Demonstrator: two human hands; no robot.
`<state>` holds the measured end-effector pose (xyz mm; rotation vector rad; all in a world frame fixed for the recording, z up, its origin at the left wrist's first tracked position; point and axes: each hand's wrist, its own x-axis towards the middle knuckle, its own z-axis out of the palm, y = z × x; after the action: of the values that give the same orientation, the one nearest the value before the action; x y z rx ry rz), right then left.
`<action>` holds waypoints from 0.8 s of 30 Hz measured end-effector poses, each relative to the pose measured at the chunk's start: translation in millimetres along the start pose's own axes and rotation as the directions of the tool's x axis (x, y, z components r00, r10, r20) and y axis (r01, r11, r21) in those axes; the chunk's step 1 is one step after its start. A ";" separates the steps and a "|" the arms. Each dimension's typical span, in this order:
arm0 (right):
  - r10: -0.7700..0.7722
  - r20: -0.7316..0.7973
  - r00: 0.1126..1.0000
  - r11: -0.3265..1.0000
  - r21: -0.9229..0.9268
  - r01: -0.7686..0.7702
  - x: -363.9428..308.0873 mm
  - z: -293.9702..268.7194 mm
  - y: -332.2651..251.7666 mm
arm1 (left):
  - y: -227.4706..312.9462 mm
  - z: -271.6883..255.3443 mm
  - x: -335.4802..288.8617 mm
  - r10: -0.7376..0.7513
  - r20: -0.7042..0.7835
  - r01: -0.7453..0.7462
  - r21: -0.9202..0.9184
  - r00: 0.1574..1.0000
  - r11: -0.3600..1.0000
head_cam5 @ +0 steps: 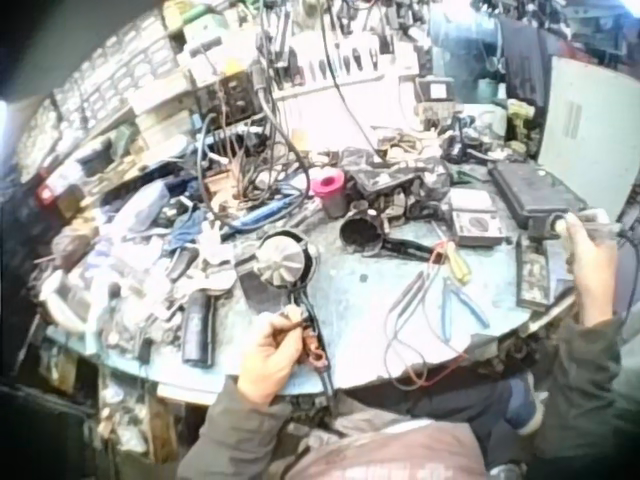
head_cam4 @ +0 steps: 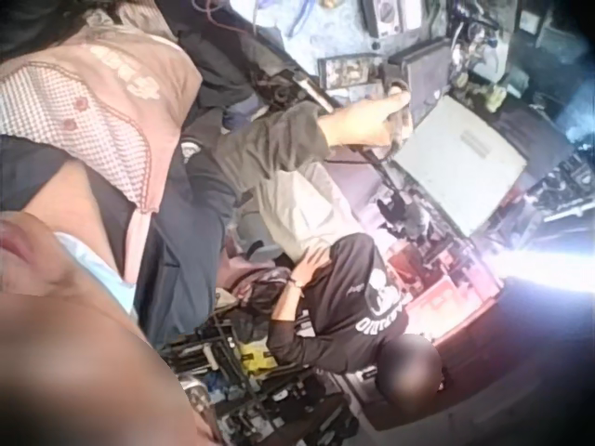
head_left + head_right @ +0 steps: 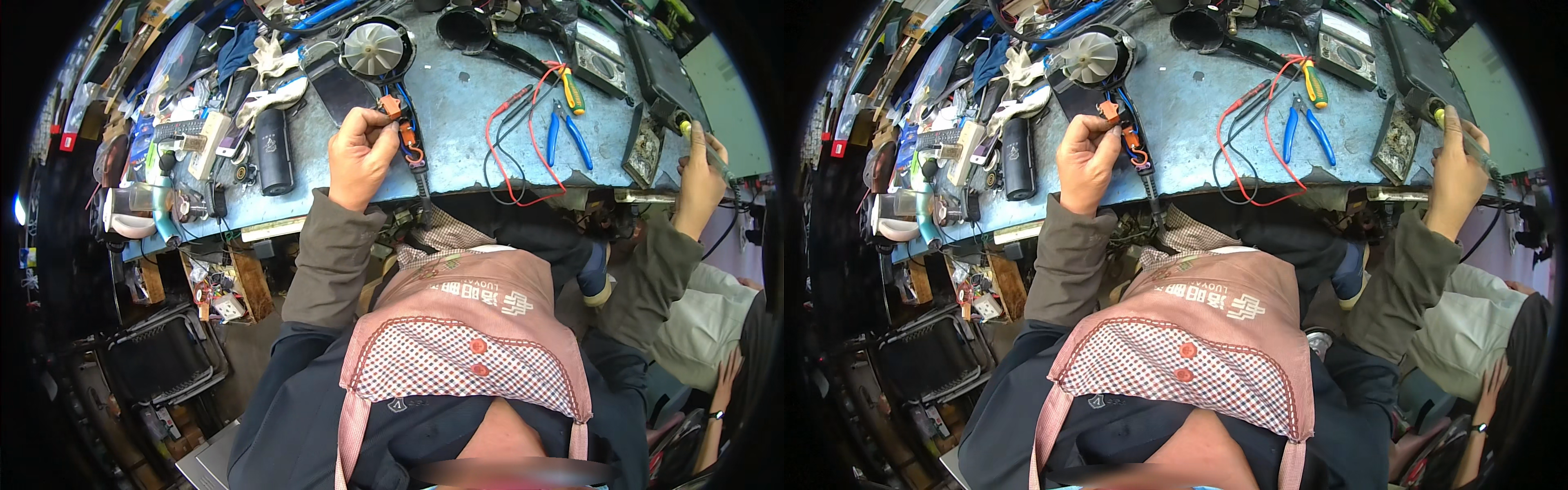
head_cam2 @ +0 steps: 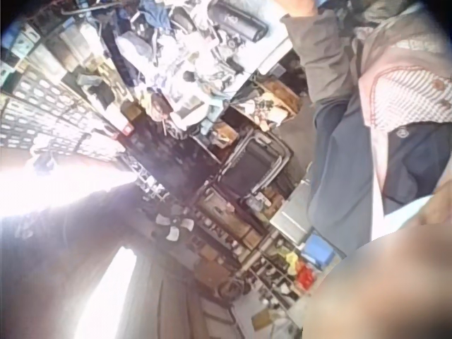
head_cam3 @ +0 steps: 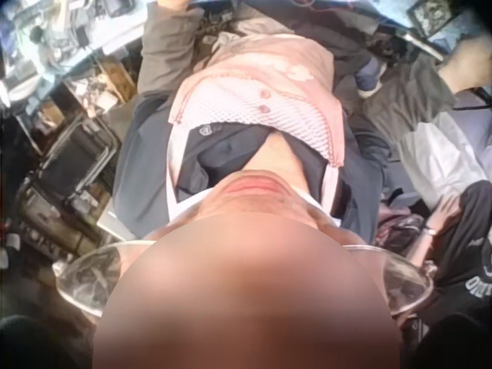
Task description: The person uses a soldering iron to join wires to a small orange connector. They apply solder to the connection points and use pliers to hold the wires steady.
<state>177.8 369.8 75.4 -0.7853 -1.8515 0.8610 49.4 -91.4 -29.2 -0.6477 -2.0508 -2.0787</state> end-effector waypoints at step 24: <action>-0.089 0.743 0.664 0.659 0.543 -0.520 -195.7 102.2 -61.6 | -2.9 -4.6 1.2 0.006 0.049 -0.003 -0.057 0.999 0.998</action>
<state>148.0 155.3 0.2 -0.1294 -1.7637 2.1838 46.3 -95.5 -31.2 -0.7185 -2.0209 -2.1464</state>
